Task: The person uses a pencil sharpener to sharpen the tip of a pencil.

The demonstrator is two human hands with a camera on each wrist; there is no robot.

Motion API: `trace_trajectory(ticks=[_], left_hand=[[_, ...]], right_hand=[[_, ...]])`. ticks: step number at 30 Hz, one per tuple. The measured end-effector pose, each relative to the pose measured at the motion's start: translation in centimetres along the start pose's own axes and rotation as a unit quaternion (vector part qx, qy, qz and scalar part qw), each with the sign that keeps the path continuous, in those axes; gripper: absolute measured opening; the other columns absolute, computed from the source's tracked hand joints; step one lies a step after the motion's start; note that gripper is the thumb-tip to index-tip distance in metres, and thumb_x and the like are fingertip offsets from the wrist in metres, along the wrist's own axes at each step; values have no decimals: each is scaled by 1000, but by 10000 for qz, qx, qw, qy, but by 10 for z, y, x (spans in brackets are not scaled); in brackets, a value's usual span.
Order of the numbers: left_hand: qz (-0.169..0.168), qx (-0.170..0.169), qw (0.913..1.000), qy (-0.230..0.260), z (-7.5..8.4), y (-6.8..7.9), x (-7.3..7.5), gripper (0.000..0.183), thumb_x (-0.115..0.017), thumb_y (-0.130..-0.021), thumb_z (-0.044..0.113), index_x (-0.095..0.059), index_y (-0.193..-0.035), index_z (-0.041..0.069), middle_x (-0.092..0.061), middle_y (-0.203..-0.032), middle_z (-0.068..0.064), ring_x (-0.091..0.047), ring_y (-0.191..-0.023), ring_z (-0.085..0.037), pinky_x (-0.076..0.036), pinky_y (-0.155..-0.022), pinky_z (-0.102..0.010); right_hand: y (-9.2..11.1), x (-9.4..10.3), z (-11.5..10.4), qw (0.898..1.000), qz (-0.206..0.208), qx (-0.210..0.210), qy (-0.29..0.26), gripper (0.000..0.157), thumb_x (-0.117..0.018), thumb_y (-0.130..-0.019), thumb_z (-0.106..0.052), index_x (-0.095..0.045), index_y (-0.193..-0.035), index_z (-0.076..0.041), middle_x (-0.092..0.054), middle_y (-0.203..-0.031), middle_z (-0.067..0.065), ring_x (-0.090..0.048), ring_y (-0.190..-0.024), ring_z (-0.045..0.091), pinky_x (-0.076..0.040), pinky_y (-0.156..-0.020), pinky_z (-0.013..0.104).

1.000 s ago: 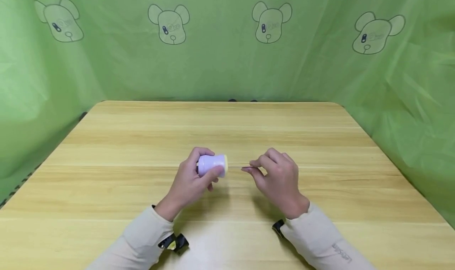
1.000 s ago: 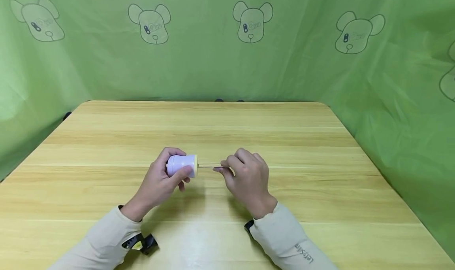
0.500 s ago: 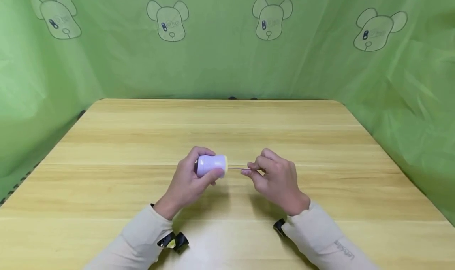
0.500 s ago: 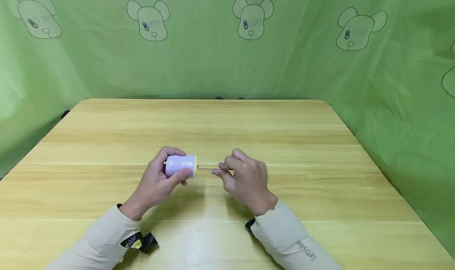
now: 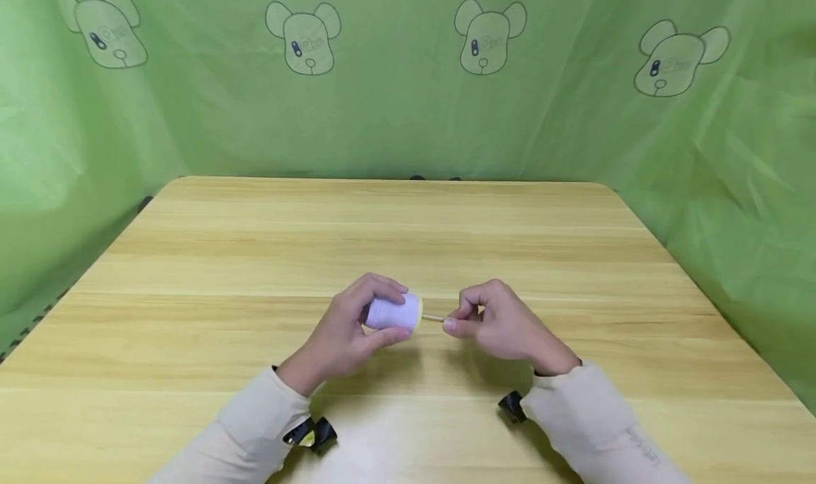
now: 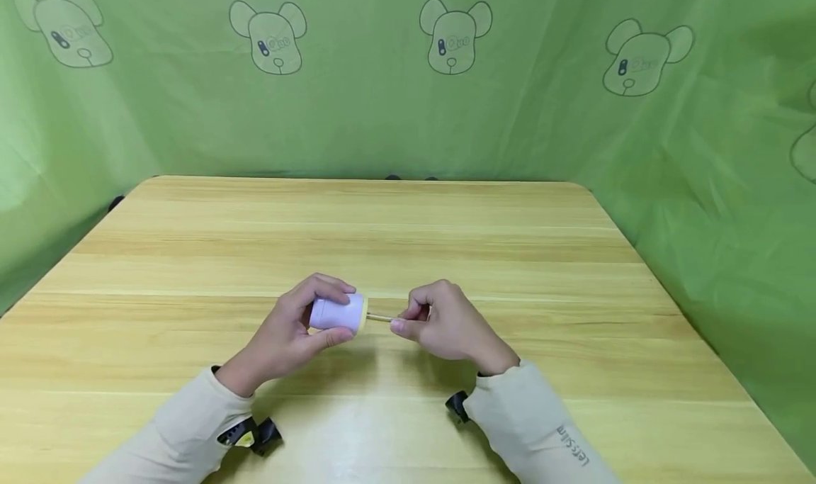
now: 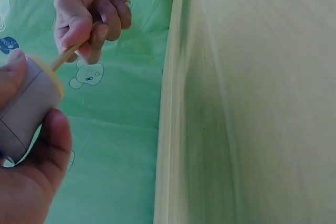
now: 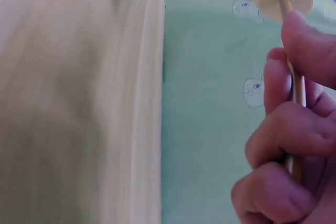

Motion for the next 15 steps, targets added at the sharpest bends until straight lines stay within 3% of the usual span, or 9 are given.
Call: trace_trajectory(ticks=[4, 6, 9, 15], left_hand=[[240, 157, 9988, -392, -1, -1, 4, 37, -80, -78, 3, -57, -107, 6, -61, -114, -12, -60, -95, -26, -56, -71, -32], [433, 288, 9972, -530, -2, -1, 7, 38, -81, -78, 4, -58, -108, 5, -62, -111, -11, -60, -90, -24, -56, -68, -31], [615, 423, 9955, -583, -4, -1, 10, 37, -81, -78, 7, -59, -107, 5, -63, -106, -11, -60, -84, -23, -55, -64, -31], [858, 710, 9931, -369, -10, 0, 12, 33, -79, -81, 9, -59, -107, 4, -62, -98, -14, -58, -76, -22, -54, -57, -30]], right_hand=[[-1, 4, 0, 9969, 492, 228, 563, 15, -79, -80, -6, -68, -71, -10, -66, -69, -5, -44, -50, 8, -37, -43, 22], [0, 8, -5, 9887, 948, 509, 1048, 13, -83, -77, -11, -70, -75, -13, -63, -68, -9, -46, -53, 8, -40, -46, 23], [4, 11, -15, 9671, 1580, 1018, 1716, 19, -88, -70, -13, -71, -78, -12, -62, -73, -8, -51, -59, 8, -45, -51, 25], [14, 16, -32, 9121, 2557, 1836, 2627, 27, -92, -63, -12, -69, -77, -8, -63, -83, 1, -59, -67, 15, -47, -63, 35]])
Point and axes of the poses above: each hand's wrist, its own y-axis away from the middle knuckle, its own x-axis out of the back of the hand, z = x × y, the point moved 9 cm from there along -y, towards the middle knuckle
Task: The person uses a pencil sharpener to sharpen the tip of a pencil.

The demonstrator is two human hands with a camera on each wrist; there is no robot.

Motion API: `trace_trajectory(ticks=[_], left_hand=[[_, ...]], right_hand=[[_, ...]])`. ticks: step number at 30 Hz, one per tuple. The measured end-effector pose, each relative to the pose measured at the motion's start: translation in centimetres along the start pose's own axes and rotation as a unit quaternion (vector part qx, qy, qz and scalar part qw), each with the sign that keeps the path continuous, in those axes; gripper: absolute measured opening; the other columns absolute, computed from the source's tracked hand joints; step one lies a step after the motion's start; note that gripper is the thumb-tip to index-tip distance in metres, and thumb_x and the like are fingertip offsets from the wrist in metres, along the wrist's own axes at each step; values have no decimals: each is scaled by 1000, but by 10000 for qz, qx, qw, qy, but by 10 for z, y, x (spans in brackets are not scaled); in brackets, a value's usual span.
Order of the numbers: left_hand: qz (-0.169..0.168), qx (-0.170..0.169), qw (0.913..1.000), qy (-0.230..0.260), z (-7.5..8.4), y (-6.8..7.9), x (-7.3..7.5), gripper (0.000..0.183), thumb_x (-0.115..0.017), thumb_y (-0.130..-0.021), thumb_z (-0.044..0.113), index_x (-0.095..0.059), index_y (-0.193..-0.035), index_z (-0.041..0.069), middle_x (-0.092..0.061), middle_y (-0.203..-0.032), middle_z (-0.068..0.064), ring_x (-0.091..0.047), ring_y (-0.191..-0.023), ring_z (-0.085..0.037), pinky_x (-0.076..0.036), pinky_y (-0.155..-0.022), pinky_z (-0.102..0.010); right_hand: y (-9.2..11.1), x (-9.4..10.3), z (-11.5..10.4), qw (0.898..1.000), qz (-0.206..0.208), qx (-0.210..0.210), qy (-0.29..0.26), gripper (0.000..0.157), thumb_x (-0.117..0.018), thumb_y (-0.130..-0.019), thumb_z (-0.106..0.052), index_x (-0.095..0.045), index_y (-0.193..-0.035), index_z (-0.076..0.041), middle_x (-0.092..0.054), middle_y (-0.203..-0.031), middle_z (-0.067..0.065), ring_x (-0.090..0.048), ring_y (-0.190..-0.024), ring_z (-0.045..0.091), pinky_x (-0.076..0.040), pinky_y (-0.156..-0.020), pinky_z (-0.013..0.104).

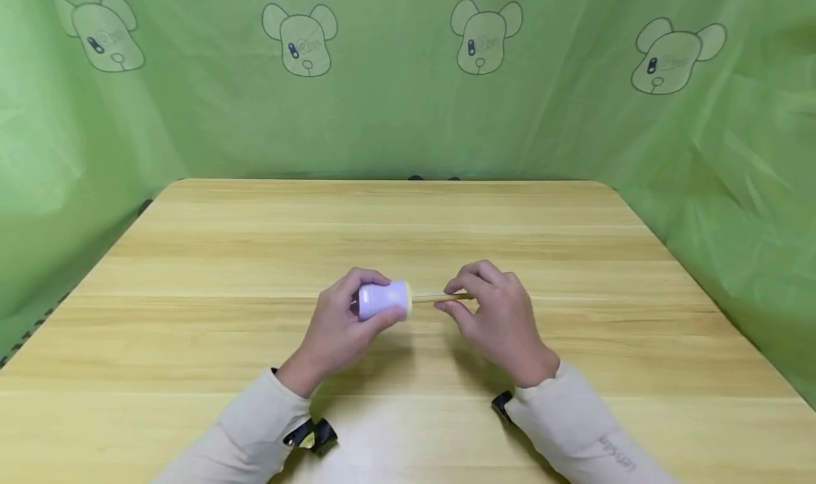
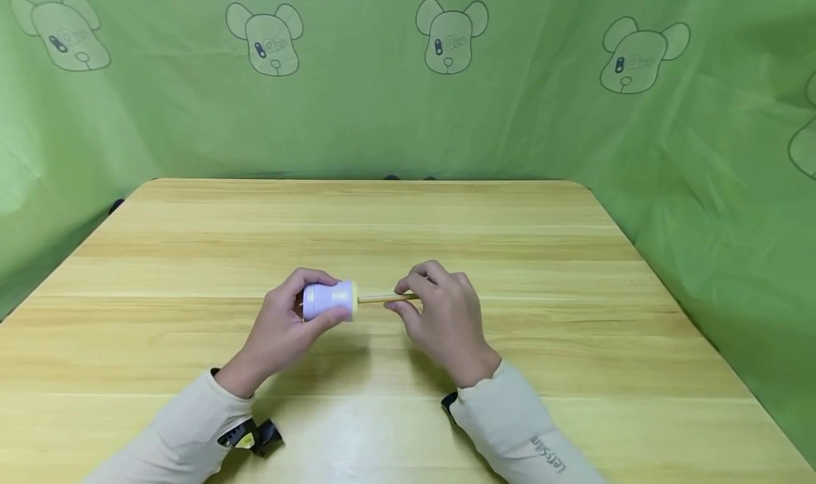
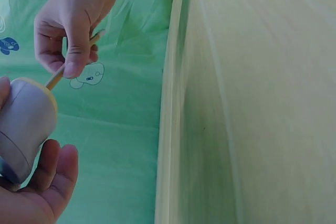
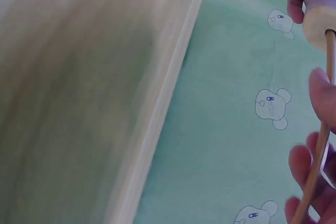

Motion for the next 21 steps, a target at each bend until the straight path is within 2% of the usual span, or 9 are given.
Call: trace_trajectory(ticks=[4, 9, 13, 16, 21], left_hand=[[148, 443, 9988, 159, -6, 0, 3, 31, -78, -82, 10, -60, -107, 4, -62, -97, -15, -59, -72, -21, -54, -54, -30], [264, 942, 9943, 432, -13, 1, 6, 26, -73, -86, 10, -60, -107, 4, -61, -98, -19, -62, -69, -25, -56, -50, -38], [226, 1116, 9917, 597, -15, 1, 6, 24, -72, -87, 11, -59, -106, 3, -60, -97, -20, -62, -69, -32, -55, -49, -48], [166, 1187, 9903, 699, -16, 1, 6, 24, -71, -87, 12, -59, -106, 3, -59, -97, -20, -62, -70, -37, -55, -50, -49], [135, 1284, 9878, 875, -18, 0, 7, 26, -72, -86, 11, -59, -107, 1, -59, -97, -21, -61, -71, -40, -56, -52, -46]], right_hand=[[-1, 4, -4, 9990, 293, 145, 310, 31, -92, -62, -16, -67, -79, -7, -64, -81, 3, -57, -64, 17, -45, -66, 42], [-1, 5, -8, 9984, 374, 371, 186, 34, -91, -63, -18, -65, -80, -5, -62, -77, 3, -52, -62, 15, -40, -58, 33], [0, 9, -11, 9969, 560, 522, 198, 33, -93, -58, -16, -66, -74, -5, -57, -68, 1, -48, -55, 13, -37, -50, 27], [1, 11, -13, 9955, 680, 616, 217, 32, -94, -56, -14, -66, -69, -5, -52, -63, -1, -43, -49, 8, -35, -43, 22], [2, 11, -17, 9941, 722, 804, 84, 30, -92, -59, -15, -63, -64, -9, -49, -61, -4, -36, -44, 2, -25, -36, 14]])
Point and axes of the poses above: each hand's wrist, its own y-axis away from the middle knuckle, its own x-axis out of the back of the hand, z = x × y, the point moved 9 cm from there along -y, towards the middle knuckle
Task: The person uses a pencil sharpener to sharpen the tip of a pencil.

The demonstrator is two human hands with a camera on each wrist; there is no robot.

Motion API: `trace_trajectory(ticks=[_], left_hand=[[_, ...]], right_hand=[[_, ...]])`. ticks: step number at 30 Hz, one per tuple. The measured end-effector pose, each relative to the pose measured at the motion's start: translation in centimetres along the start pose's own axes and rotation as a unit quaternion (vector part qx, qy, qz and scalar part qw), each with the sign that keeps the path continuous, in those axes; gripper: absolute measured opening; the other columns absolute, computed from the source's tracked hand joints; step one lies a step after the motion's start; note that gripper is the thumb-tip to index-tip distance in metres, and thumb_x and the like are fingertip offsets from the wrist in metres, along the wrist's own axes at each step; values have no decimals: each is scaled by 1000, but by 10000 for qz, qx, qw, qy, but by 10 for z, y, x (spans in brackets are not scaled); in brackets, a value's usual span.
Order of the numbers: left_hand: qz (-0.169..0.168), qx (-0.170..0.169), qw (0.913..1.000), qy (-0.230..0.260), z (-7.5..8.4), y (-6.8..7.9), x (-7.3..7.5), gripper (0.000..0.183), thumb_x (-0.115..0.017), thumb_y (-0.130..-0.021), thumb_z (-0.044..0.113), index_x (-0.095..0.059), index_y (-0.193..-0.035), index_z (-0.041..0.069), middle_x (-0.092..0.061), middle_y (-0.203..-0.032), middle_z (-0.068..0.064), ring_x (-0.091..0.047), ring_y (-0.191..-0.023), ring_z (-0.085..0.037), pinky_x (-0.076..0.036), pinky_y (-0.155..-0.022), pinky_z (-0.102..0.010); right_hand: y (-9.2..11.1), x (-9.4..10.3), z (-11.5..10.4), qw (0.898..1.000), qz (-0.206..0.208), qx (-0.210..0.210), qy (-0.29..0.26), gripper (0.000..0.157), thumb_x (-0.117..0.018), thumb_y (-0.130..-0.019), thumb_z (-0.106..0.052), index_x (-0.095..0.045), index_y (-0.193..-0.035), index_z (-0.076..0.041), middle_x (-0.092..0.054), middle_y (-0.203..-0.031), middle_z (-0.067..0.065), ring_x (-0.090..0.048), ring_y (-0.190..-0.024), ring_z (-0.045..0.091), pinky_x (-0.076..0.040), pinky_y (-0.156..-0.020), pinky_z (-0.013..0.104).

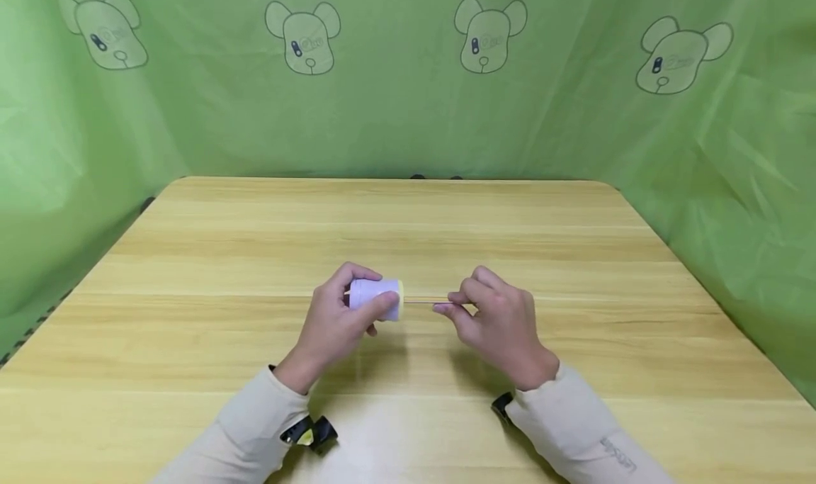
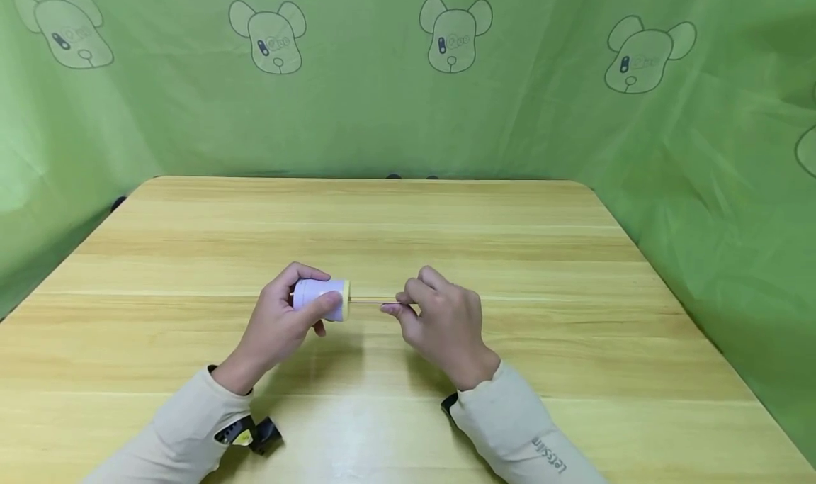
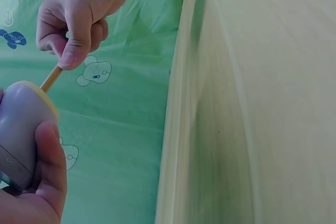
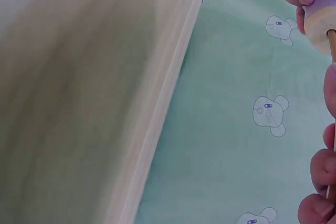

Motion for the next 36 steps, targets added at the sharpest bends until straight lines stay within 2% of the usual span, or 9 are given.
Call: trace_trajectory(ticks=[5, 9, 16, 20, 25, 28, 31, 34, 36], left_hand=[[-118, 44, 9998, 151, -1, -1, 1, 29, -75, -84, 8, -58, -107, 1, -58, -98, -21, -61, -72, -41, -56, -55, -50], [-262, -127, 9994, 191, 3, 0, -1, 31, -76, -82, 5, -58, -107, 0, -58, -97, -21, -62, -69, -37, -56, -58, -53], [-417, -289, 9987, 78, 7, 0, -3, 32, -76, -82, 2, -58, -107, 0, -60, -97, -22, -64, -67, -23, -57, -60, -50], [-470, -496, 9975, -194, 10, 1, -3, 34, -80, -79, 5, -59, -106, 3, -62, -102, -19, -63, -76, -25, -58, -62, -40], [-651, -1120, 9904, -485, 17, 2, -8, 35, -84, -72, 2, -62, -99, 4, -66, -112, -13, -63, -98, -29, -56, -78, -38], [-654, -1270, 9880, -593, 18, 2, -11, 35, -86, -70, 2, -62, -97, 5, -67, -112, -11, -62, -103, -28, -54, -83, -40], [-496, -1111, 9903, -666, 15, 1, -8, 35, -85, -72, 5, -63, -99, 7, -67, -111, -11, -63, -97, -28, -56, -77, -39], [-290, -860, 9935, -691, 12, 0, -4, 34, -84, -75, 8, -63, -102, 7, -66, -106, -13, -62, -86, -26, -56, -67, -35], [-192, -730, 9949, -668, 9, 0, -1, 34, -83, -76, 10, -62, -103, 7, -65, -101, -14, -61, -80, -25, -55, -62, -33]], right_hand=[[0, -3, 1, 9995, -99, -64, -303, 34, -91, -60, -14, -57, -61, -12, -49, -61, -7, -39, -46, 1, -25, -38, 12], [2, -8, 7, 9965, -407, -439, -589, 40, -92, -59, -10, -52, -59, -14, -54, -63, -7, -48, -50, 2, -33, -41, 15], [4, -20, 19, 9759, -1164, -1352, -1257, 41, -89, -65, -5, -51, -59, -17, -57, -66, -10, -53, -56, 3, -42, -46, 21], [7, -28, 24, 9510, -1754, -1842, -1758, 38, -84, -73, -2, -51, -59, -15, -59, -67, -8, -51, -53, 4, -42, -45, 22], [17, -41, 34, 8924, -2725, -2664, -2417, 32, -75, -83, -3, -55, -59, -10, -60, -63, -2, -40, -48, 7, -34, -43, 22], [23, -44, 38, 8761, -2957, -2954, -2403, 26, -74, -85, -7, -61, -63, -8, -61, -63, -2, -40, -49, 8, -33, -44, 22], [23, -45, 39, 8846, -2807, -3001, -2204, 19, -77, -84, -10, -66, -68, -10, -65, -68, -3, -48, -52, 9, -40, -47, 22], [20, -43, 36, 9085, -2463, -2797, -1887, 14, -82, -79, -12, -69, -75, -12, -67, -75, -4, -53, -57, 10, -46, -51, 25], [16, -39, 33, 9294, -2169, -2520, -1599, 16, -85, -75, -11, -69, -78, -12, -65, -77, -5, -55, -62, 10, -49, -56, 27]])
Point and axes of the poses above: each hand's wrist, its own y-axis away from the middle knuckle, its own x-axis out of the back of the hand, z = x × y, the point moved 9 cm from there along -y, towards the middle knuckle
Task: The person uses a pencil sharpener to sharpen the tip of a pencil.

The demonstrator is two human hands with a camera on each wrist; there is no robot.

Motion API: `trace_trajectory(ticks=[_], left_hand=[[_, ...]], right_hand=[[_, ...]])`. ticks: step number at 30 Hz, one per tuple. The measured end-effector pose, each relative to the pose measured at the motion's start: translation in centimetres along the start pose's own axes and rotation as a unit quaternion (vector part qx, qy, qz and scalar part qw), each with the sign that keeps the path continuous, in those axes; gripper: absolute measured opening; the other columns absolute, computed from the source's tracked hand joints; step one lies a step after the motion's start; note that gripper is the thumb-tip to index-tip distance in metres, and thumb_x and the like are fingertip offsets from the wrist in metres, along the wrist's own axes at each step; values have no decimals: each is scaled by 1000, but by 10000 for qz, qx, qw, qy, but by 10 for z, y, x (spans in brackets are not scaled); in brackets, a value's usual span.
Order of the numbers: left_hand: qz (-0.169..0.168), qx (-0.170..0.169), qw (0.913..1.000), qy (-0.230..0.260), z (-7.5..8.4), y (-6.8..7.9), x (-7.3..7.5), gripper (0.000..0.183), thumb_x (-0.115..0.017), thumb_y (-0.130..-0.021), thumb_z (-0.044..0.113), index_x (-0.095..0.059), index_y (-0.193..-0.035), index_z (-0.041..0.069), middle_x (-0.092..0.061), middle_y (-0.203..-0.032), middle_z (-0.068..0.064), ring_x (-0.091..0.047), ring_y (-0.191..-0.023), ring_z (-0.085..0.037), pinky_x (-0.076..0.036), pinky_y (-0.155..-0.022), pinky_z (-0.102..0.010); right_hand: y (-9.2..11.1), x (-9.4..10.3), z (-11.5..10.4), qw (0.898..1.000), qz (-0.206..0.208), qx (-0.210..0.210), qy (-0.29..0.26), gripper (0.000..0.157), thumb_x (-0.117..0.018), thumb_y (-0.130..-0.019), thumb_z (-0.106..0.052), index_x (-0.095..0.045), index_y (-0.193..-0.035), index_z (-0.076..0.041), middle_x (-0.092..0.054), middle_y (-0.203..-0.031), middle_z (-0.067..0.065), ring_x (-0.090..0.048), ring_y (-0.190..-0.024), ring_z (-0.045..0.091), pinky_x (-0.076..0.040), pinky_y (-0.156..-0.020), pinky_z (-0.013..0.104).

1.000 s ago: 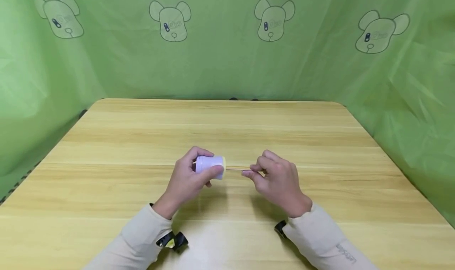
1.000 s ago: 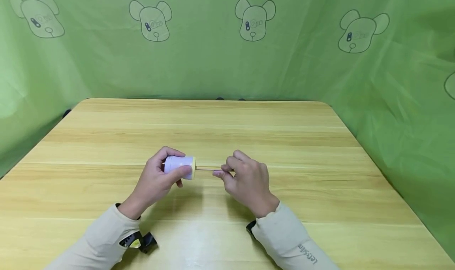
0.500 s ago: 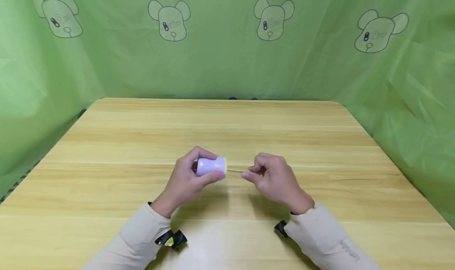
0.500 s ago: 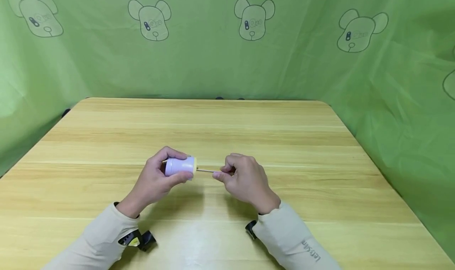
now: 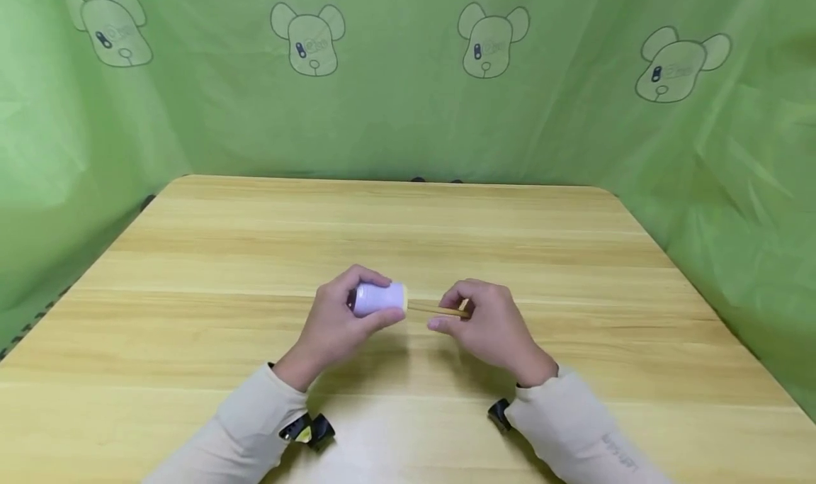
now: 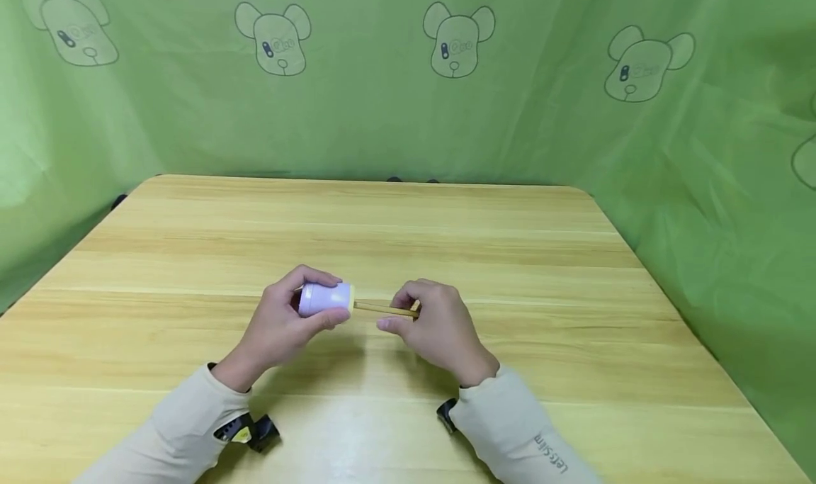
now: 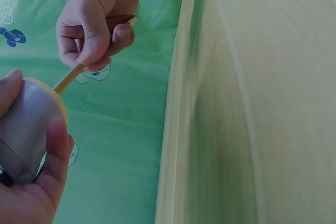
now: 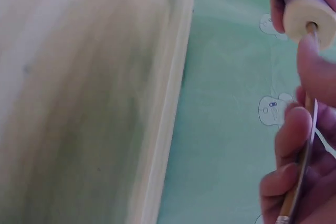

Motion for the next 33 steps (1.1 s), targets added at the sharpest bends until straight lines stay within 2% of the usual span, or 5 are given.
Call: trace_trajectory(ticks=[5, 9, 18, 25, 33], left_hand=[[119, 363, 9990, 251, -5, 0, 2, 31, -80, -81, 14, -61, -103, 4, -63, -93, -18, -61, -70, -23, -56, -54, -36], [240, 631, 9969, 413, -8, 0, 3, 30, -79, -82, 16, -61, -103, 4, -62, -91, -19, -63, -67, -24, -56, -52, -44], [214, 816, 9940, 701, -12, 1, 1, 30, -79, -81, 12, -60, -103, 2, -61, -93, -20, -63, -70, -39, -56, -54, -48], [42, 814, 9932, 835, -14, 2, -1, 29, -77, -82, 7, -59, -104, 0, -58, -98, -21, -63, -70, -33, -57, -62, -48], [-108, 564, 9971, 494, -9, 1, -1, 31, -79, -81, 8, -59, -105, 3, -60, -99, -19, -62, -75, -24, -57, -61, -38]], right_hand=[[4, 13, -20, 9834, 1182, 971, 971, 24, -90, -66, -13, -68, -75, -10, -64, -80, -1, -59, -77, 20, -41, -85, 44], [7, 19, -30, 9660, 1737, 1363, 1344, 29, -92, -63, -13, -68, -78, -7, -65, -79, 2, -59, -76, 22, -36, -78, 47], [12, 18, -35, 9556, 1840, 1728, 1521, 32, -93, -58, -11, -63, -69, -5, -56, -66, 0, -45, -56, 13, -32, -53, 27], [15, 18, -34, 9537, 1848, 1887, 1440, 36, -93, -59, -12, -57, -60, -12, -50, -62, -6, -42, -49, 2, -28, -39, 17], [10, 14, -24, 9783, 1222, 1309, 1045, 38, -89, -66, -13, -53, -60, -19, -63, -69, -10, -54, -54, 3, -35, -41, 20]])
Point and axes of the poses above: each hand's wrist, its own y-axis away from the middle knuckle, its own x-axis out of the back of the hand, z = x × y, the point moved 9 cm from there along -y, towards the middle knuckle
